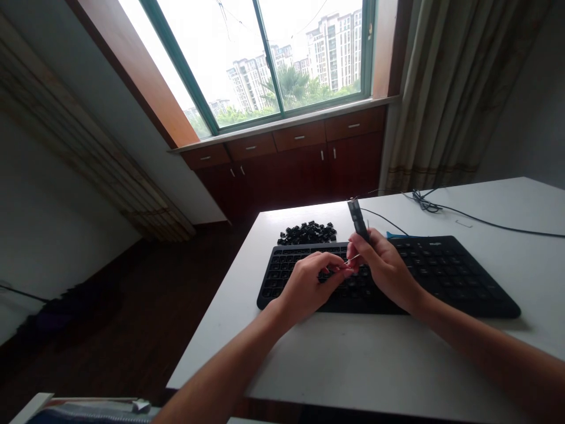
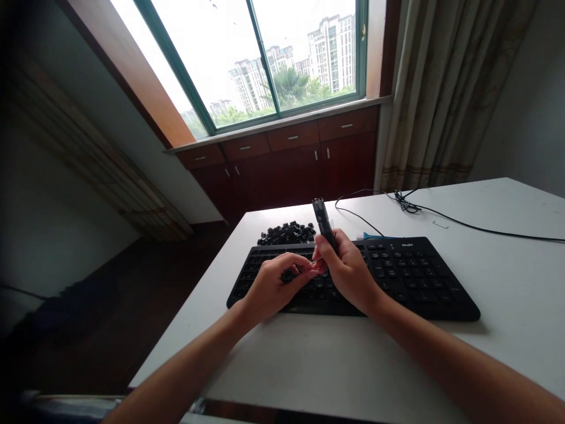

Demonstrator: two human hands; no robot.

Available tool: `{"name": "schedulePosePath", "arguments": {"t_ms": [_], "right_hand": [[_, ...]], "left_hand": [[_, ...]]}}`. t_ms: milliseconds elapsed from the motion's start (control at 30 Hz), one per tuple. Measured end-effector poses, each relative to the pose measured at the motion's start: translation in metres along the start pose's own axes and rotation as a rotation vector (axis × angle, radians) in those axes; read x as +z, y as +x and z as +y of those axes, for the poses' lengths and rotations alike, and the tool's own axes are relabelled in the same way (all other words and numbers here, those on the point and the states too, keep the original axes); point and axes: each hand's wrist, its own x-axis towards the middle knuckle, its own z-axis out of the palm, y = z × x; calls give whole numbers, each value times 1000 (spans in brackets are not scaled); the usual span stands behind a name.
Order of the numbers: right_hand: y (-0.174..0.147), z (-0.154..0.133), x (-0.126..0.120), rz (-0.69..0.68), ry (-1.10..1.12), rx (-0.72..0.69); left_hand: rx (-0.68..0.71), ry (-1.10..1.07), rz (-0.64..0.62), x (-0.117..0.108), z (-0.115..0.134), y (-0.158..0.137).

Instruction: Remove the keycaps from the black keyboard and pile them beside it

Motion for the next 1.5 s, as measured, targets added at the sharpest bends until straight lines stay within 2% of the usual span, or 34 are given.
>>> {"name": "schedulePosePath", "arguments": {"t_ms": [167,267,400,500,667,833,1100,1300,1500], "right_hand": [[2,-2,-1,43,139,70],[3,-3,-2,72,89,87],[5,1,-3,240,-17,37],[8,5,-4,320,72,7],[10,5,-2,243,391,30],[6,0,5,146,506,137],[2,2,9,73,423,215],[-2,5,11,44,258,184],[-7,3,16,72,47,172]], "left_hand": [[52,5,-17,-3,1,1],[124,-4,-48,-2,1,2],[137,22,-70,0,-2,2],[122,81,-84,1,-4,1],[148,156,-163,0,-6,1],[170,176,-165,-2,-9,0],[155,164,-187,-3,-10,1],[166,133,-198,-1,-13,0],[175,121,-204,0,-15,0]]}}
